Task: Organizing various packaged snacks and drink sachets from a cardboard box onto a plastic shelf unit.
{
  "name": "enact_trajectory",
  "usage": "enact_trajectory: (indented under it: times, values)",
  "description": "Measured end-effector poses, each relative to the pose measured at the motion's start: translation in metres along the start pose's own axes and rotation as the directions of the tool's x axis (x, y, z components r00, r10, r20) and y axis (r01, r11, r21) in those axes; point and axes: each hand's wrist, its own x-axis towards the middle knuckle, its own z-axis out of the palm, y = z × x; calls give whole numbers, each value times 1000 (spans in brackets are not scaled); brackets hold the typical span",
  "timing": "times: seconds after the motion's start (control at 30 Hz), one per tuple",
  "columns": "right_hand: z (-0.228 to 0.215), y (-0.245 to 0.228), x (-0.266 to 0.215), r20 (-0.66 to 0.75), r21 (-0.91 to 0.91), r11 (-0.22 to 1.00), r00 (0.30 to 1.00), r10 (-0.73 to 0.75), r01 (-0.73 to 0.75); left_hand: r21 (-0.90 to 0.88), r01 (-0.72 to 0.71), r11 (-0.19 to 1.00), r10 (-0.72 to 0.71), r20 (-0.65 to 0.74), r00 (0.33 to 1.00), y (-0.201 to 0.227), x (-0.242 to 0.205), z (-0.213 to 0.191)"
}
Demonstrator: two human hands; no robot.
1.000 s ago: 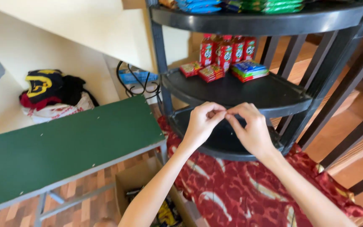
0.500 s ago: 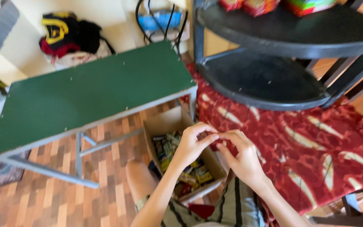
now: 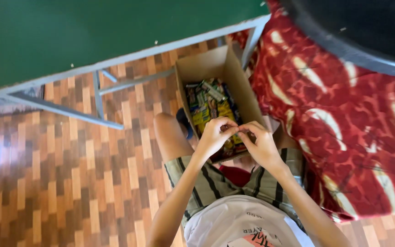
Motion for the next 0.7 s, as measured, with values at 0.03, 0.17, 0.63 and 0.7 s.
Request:
enact_trajectory:
  times: [0.03,0.17,0.63,0.7]
  values:
    - [9,11,1,19,7,1000,1000,13,-13,-3,23,1000,-23,-5,1000,-15,-1,2]
    - [48,73,1,92,23,992,988,123,-125,101,17,995,-14,-34,999,-77,-1,13]
    - [95,135,-37,636,-629,772,633,441,94,769,-54,637,-261,281,924,-182,-54,66]
    - [104,128,-39,604,-664,742,653,458,94,786,-2,619,-391,311,866,-182,-50,56]
